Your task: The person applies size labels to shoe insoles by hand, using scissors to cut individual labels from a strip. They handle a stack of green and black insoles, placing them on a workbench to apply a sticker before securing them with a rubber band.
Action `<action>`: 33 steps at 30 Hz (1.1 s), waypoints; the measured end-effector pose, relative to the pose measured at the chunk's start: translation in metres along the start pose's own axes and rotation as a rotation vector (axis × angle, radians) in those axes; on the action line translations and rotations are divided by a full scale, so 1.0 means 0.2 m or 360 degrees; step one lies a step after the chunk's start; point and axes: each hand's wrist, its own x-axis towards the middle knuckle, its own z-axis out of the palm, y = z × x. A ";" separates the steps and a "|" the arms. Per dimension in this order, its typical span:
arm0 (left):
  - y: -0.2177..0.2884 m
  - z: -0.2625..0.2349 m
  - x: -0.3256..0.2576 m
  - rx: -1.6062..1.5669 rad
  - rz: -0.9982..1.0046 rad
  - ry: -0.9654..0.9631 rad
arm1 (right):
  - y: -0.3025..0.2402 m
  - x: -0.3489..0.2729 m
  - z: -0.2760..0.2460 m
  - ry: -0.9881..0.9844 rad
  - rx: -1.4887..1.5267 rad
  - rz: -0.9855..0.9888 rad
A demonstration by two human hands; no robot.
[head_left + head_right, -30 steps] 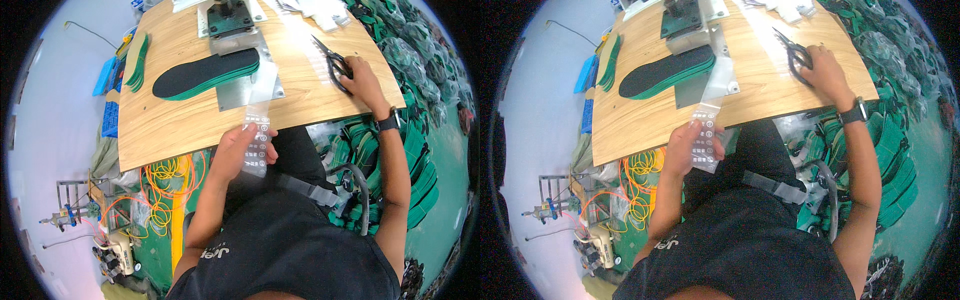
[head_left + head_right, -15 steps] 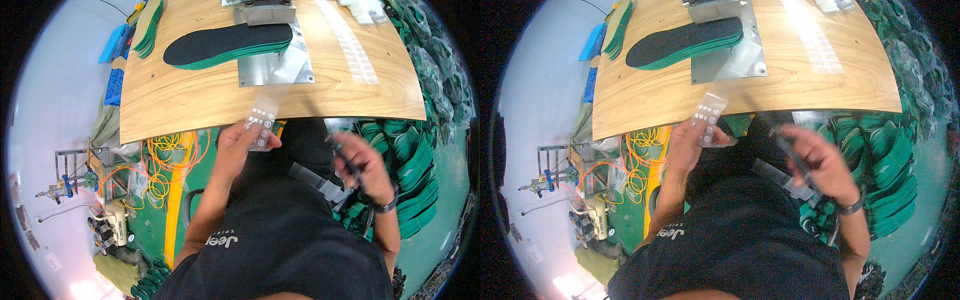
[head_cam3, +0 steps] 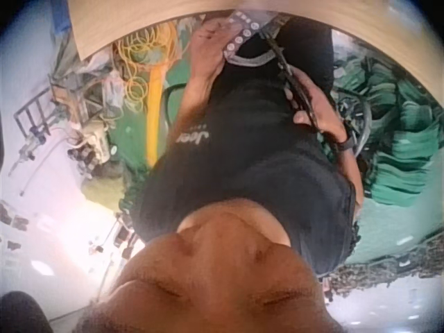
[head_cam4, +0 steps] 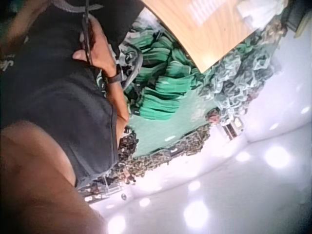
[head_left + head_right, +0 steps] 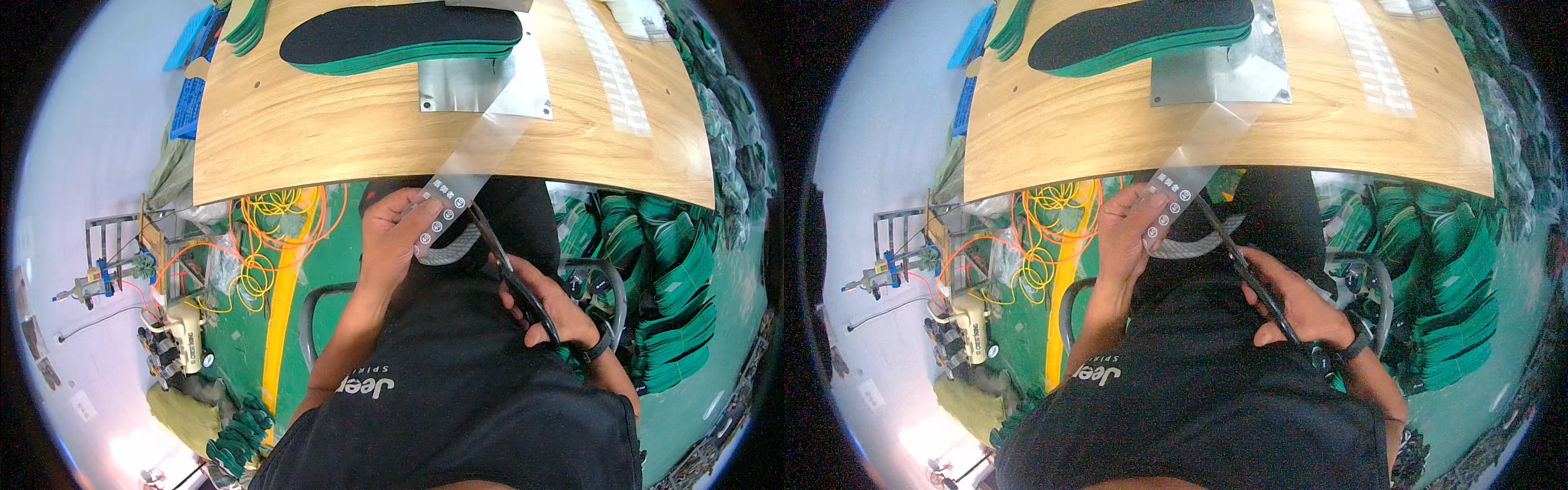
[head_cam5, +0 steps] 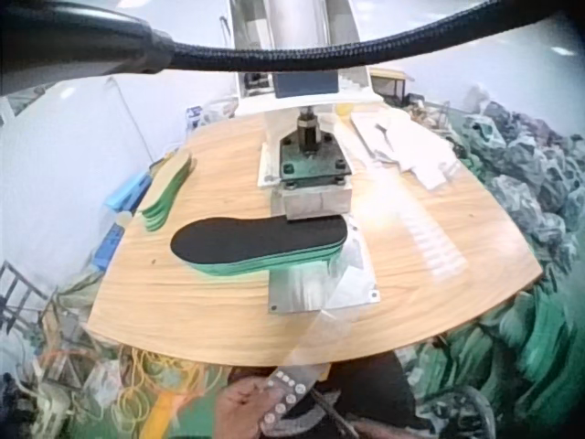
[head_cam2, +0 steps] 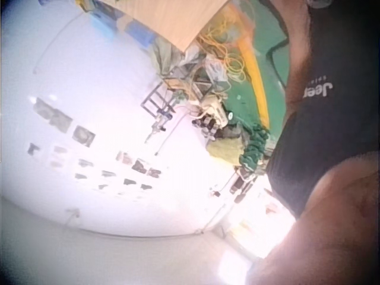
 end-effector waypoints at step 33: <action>-0.05 0.03 -0.03 0.0100 -0.0142 -0.0079 | -0.02 0.09 0.00 0.0042 -0.0260 -0.0055</action>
